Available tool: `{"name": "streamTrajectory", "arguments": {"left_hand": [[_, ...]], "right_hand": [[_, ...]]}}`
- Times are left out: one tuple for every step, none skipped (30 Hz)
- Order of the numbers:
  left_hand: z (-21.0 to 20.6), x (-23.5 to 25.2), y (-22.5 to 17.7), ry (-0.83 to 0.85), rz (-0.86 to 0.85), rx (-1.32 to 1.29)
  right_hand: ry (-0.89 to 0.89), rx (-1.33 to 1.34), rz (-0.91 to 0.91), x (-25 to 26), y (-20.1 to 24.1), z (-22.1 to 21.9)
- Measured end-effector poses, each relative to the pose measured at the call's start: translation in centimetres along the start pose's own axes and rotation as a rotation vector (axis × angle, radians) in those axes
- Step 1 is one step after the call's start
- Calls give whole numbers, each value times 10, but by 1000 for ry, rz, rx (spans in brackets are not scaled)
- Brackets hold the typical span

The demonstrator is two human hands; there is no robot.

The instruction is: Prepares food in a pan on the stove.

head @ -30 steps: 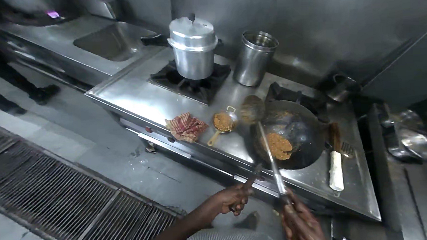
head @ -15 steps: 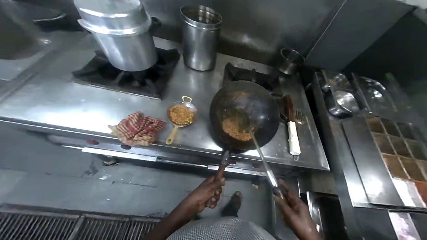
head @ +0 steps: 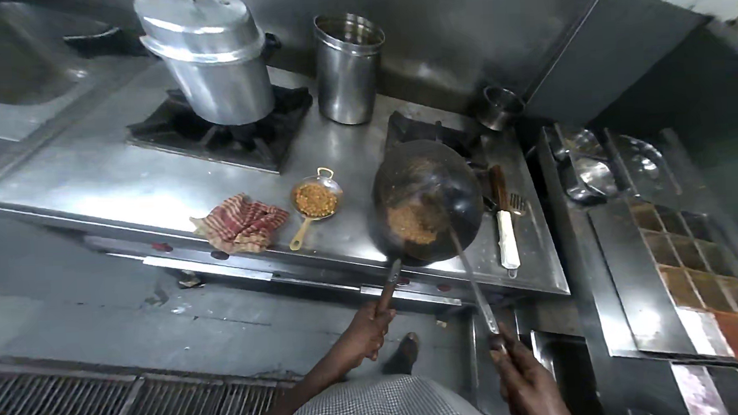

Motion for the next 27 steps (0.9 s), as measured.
{"name": "streamTrajectory", "arguments": {"left_hand": [[0,0,-1,-26,-1,59],[0,1,-2,-55,-16,131],[0,1,-4,-87,-27,212],[-1,0,-7,-121,-32,301],[-3,-2,-11,-149,-32,386],[-5,-4,-15,-173,-32,468],[-6,-6,-19,-195,-33,546],[-6,-7,-23,-217,-37,611],[-6,-8,-26,-236,-41,662],[-6,-10,-29,-251,-47,698],[-4,-10,-31,-260,-51,718],[-2,-10,-32,-262,-54,717],[0,-9,-32,-256,-57,693],[2,-8,-31,-241,-57,656],[5,-7,-30,-223,-53,616],[9,-6,-29,-199,-44,571],[12,-5,-26,-171,-22,518],[14,-5,-23,-137,5,451],[16,-5,-21,-96,29,371],[16,-4,-20,-57,47,289],[16,-3,-19,-17,57,206],[15,-2,-17,28,62,126],[13,0,-16,73,61,53],[11,3,-16,116,55,-6],[8,4,-13,147,49,-48],[5,6,-10,166,48,-78],[3,6,-6,173,47,-97]], "right_hand": [[-21,-3,-29,-6,1,-1],[-28,10,-59,-11,4,-3],[-21,57,-88,-15,8,-6],[6,133,-114,-20,14,-11],[43,250,-134,-23,22,-17],[74,403,-145,-27,31,-24],[104,577,-156,-29,40,-31],[137,761,-162,-29,49,-38],[171,953,-166,-27,55,-44],[220,1158,-167,-24,57,-52],[288,1368,-160,-20,57,-58],[385,1556,-147,-16,56,-64],[494,1700,-127,-12,55,-68],[579,1787,-112,-9,53,-71],[628,1832,-92,-8,50,-73],[642,1858,-81,-6,46,-76],[632,1862,-81,-6,40,-79],[611,1838,-86,-6,33,-80],[578,1785,-86,-4,27,-79],[526,1711,-86,0,22,-75],[477,1635,-79,3,16,-72],[439,1581,-74,4,13,-69],[428,1548,-66,5,13,-67],[441,1530,-56,5,17,-66],[470,1524,-52,4,22,-65],[508,1518,-54,2,30,-66],[538,1496,-58,2,40,-66]]}}
Point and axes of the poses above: each hand's wrist, its own x-axis towards the middle knuckle, its own z-axis out of the back of the hand, y = z × x, the point moved 9 cm from there along x, towards the middle knuckle, and after that the axes turned 6 degrees about z, right-handed, at the moved point
